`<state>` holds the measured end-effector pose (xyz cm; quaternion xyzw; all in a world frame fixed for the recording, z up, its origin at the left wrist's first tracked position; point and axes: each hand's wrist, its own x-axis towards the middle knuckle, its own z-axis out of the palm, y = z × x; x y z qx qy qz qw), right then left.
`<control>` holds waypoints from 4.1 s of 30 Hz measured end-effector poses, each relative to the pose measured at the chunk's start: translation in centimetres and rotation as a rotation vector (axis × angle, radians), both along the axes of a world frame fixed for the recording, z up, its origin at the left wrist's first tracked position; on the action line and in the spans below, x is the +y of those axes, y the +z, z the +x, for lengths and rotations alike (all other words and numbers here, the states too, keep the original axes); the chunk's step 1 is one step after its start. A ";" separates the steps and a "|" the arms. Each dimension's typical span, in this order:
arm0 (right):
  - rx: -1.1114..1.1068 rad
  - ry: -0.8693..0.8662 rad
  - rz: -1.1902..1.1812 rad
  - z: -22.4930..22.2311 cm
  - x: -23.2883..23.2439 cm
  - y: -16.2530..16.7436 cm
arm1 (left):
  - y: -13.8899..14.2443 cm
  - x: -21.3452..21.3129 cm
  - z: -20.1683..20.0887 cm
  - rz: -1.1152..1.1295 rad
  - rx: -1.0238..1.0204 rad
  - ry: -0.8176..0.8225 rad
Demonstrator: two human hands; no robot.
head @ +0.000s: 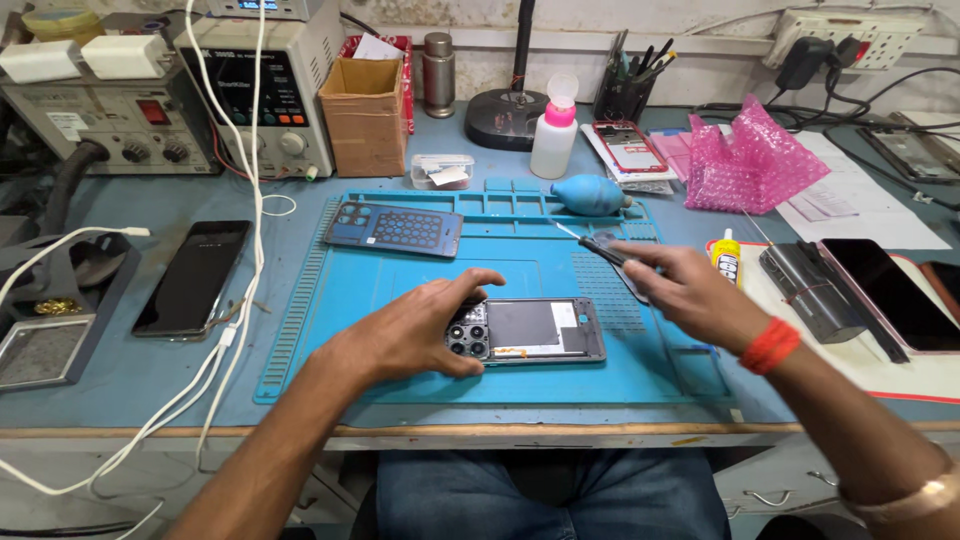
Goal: The person holds a smartphone and pries along its back edge with a thin blade, then removes the back cover and sets it aside. They use a screwdriver to unscrew and work on the exposed internal components of the phone on a blue repair mat.
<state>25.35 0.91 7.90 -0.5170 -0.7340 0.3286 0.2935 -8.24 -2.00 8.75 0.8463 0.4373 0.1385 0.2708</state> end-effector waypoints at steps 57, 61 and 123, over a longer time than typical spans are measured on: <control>-0.004 -0.134 0.521 -4.4 -5.7 1.6 | -1.9 -0.7 -1.0 -0.127 -0.161 0.107; 0.020 -0.149 0.515 -4.5 -6.0 1.5 | -1.9 -0.8 -1.0 -0.122 -0.172 0.100; -0.159 -0.005 0.308 -4.2 -5.8 5.0 | -2.4 -0.8 -1.3 -0.077 -0.232 0.061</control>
